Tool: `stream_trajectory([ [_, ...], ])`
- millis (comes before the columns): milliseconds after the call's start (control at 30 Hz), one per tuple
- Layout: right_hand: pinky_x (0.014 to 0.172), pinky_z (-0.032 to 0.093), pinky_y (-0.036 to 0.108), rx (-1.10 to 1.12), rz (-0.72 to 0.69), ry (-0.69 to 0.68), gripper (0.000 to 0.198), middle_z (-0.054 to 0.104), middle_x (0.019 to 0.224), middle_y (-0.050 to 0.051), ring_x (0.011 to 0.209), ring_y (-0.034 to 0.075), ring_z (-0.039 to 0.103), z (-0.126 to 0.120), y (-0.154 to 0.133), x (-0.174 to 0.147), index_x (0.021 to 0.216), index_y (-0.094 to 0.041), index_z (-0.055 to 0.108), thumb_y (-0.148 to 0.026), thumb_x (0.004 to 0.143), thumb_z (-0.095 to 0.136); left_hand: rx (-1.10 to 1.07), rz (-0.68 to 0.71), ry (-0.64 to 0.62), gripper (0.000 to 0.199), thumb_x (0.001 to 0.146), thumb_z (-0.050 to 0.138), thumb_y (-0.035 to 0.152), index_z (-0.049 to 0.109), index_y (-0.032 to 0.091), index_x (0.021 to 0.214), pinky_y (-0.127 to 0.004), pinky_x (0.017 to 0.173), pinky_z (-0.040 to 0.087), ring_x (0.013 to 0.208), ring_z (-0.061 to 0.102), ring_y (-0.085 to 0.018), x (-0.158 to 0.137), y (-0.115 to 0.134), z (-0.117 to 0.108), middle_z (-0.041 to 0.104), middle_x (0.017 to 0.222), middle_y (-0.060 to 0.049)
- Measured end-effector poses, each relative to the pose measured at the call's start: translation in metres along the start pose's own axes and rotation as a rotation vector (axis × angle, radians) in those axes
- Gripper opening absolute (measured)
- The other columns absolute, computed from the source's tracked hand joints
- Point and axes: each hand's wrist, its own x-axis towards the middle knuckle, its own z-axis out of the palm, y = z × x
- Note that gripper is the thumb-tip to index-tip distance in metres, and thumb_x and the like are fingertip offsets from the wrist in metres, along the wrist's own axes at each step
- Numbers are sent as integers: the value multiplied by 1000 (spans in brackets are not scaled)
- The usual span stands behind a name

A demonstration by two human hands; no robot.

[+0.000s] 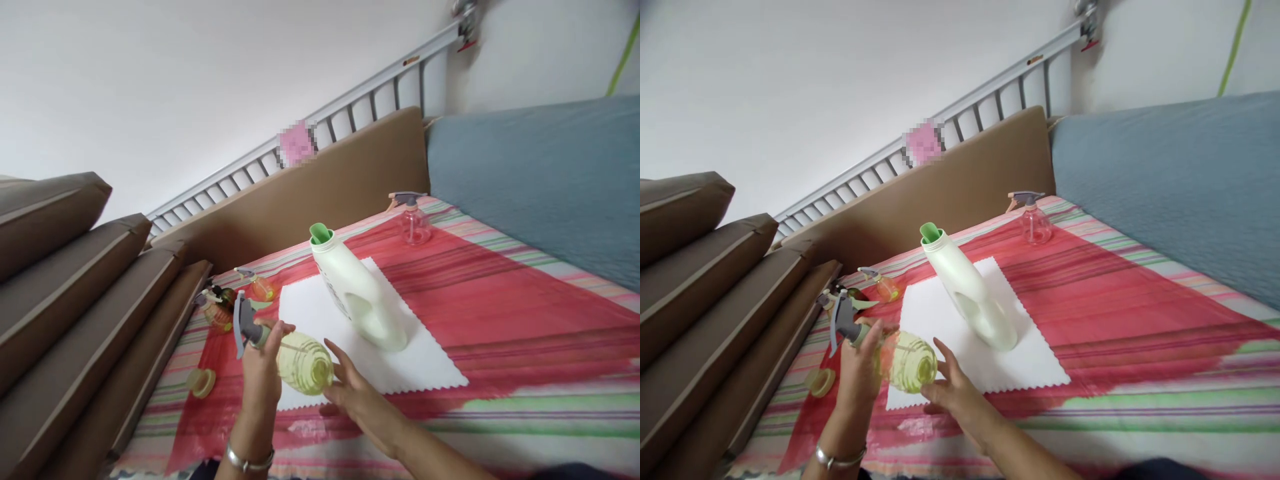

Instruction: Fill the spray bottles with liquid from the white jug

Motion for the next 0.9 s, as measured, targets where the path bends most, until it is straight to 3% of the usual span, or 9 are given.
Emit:
stream_trajectory([
  [67,76,48,40,198,9,-110,85,39,133,9,103,24,54,7,-11,-8,134,-35,23,-41,64,71,29,-27,-109,19,69,64,36,62,18,64,-32,74,44,70,59,-18,-9,12,5,62,67,-2],
  [167,77,46,38,285,14,-117,80,45,126,8,101,23,55,14,-21,-21,128,-32,35,-37,60,76,-17,-45,-224,19,66,68,35,60,17,67,-32,77,43,76,60,-20,-21,23,10,63,69,-2],
  [333,77,44,36,310,-18,-72,79,49,125,7,97,21,57,18,-25,-27,127,-32,37,-35,59,77,-284,-101,-256,59,53,77,42,56,19,103,-38,78,46,90,61,-28,-29,31,4,68,89,-8],
  [400,78,44,36,315,-47,-65,76,50,124,6,99,22,57,19,-27,-26,125,-32,39,-34,60,76,-356,-123,-248,66,52,77,45,55,19,108,-39,81,46,96,60,-30,-30,34,0,67,95,-10],
  [633,83,42,39,296,-94,-75,74,49,123,6,102,23,56,18,-34,-27,123,-33,41,-34,59,78,-390,-106,-137,38,60,74,42,65,18,88,-36,86,44,93,61,-25,-26,37,-7,68,91,-8],
  [900,76,46,35,287,-94,-48,76,53,119,6,95,22,59,15,-31,-26,125,-31,39,-37,59,77,-453,-76,-77,28,65,74,28,68,21,91,-32,84,45,86,63,-19,-27,30,-10,69,86,-4],
])
